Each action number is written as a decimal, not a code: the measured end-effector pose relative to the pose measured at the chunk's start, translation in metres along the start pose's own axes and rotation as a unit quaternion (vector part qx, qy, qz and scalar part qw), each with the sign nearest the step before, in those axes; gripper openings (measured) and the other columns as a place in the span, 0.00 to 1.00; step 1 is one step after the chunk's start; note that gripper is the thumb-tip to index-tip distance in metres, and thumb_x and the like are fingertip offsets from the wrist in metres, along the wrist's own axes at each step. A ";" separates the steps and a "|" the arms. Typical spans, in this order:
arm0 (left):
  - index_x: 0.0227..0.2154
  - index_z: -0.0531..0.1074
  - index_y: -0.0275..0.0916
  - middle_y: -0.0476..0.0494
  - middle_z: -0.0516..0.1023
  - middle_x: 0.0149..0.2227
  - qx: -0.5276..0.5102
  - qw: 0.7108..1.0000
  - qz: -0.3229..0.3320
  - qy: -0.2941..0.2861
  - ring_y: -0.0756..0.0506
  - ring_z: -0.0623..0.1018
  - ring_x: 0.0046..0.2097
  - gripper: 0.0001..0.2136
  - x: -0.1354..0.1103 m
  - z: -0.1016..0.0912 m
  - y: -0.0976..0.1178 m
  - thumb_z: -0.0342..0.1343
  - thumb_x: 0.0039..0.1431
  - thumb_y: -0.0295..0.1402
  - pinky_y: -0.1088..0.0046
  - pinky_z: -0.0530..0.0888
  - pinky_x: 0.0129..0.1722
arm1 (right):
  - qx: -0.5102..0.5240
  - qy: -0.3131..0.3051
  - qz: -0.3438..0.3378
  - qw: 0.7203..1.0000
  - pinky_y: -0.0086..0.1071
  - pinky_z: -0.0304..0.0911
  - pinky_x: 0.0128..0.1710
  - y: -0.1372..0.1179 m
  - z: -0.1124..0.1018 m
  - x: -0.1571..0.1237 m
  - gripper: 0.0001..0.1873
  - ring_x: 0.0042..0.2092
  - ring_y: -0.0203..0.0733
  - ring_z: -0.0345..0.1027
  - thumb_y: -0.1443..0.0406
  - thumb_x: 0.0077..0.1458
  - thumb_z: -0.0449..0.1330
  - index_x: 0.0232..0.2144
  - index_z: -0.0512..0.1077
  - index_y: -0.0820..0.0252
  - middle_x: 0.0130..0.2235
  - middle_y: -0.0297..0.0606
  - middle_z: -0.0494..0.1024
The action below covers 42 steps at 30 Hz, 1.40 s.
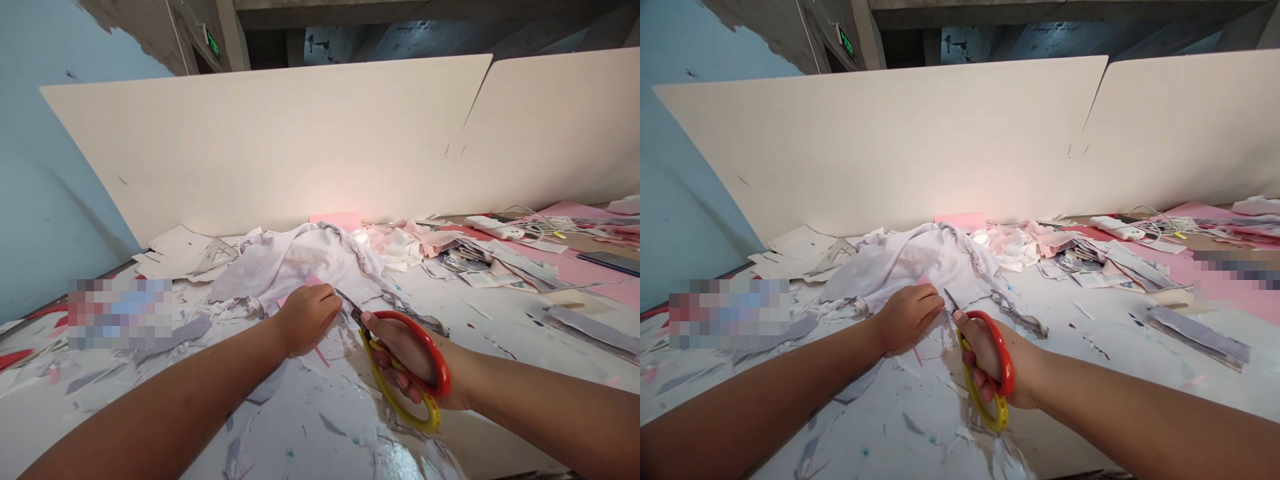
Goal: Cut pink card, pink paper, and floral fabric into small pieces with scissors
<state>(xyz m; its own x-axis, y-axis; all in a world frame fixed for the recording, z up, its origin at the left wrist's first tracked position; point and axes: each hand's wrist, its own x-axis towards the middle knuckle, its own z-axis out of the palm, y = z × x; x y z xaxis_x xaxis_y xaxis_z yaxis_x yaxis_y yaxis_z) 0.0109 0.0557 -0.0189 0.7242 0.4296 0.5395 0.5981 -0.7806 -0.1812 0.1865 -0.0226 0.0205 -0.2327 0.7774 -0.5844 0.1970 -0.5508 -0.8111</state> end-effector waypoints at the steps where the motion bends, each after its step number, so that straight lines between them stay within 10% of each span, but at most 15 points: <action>1: 0.26 0.66 0.37 0.47 0.66 0.26 -0.002 1.000 0.000 0.002 0.51 0.67 0.28 0.12 0.000 0.000 0.000 0.38 0.59 0.30 0.74 0.63 0.28 | 0.012 -0.003 -0.006 1.000 0.20 0.45 0.09 0.001 0.000 0.001 0.23 0.10 0.25 0.48 0.48 0.52 0.44 0.18 0.55 0.60 0.11 0.26 0.58; 12: 0.29 0.66 0.37 0.46 0.68 0.28 -0.004 1.000 0.001 0.015 0.50 0.67 0.29 0.10 -0.003 0.002 -0.002 0.40 0.58 0.30 0.73 0.63 0.29 | -0.041 -0.075 -0.021 0.996 0.32 0.63 0.39 -0.010 -0.008 -0.021 0.43 0.32 0.41 0.69 0.37 0.43 0.37 0.22 0.69 0.71 0.33 0.52 0.73; 22: 0.31 0.67 0.37 0.46 0.68 0.29 -0.004 1.000 0.010 0.023 0.50 0.67 0.30 0.10 -0.003 0.002 -0.003 0.40 0.57 0.29 0.73 0.63 0.30 | -0.034 -0.123 0.043 0.991 0.25 0.59 0.18 -0.012 -0.015 -0.005 0.41 0.15 0.33 0.61 0.37 0.43 0.29 0.21 0.62 0.66 0.13 0.38 0.65; 42: 0.27 0.66 0.37 0.46 0.67 0.27 0.005 0.999 0.033 0.008 0.50 0.67 0.29 0.12 -0.002 0.000 -0.001 0.39 0.58 0.31 0.73 0.63 0.28 | 0.001 -0.058 0.013 0.998 0.25 0.55 0.11 -0.017 -0.001 0.002 0.25 0.11 0.31 0.55 0.45 0.52 0.36 0.21 0.54 0.59 0.12 0.28 0.60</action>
<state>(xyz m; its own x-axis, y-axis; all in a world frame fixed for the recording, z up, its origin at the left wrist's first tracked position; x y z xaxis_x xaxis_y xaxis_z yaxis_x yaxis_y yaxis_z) 0.0088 0.0549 -0.0197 0.7564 0.3703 0.5392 0.5527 -0.8027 -0.2241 0.1837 -0.0113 0.0332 -0.3366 0.7228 -0.6035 0.2020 -0.5706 -0.7960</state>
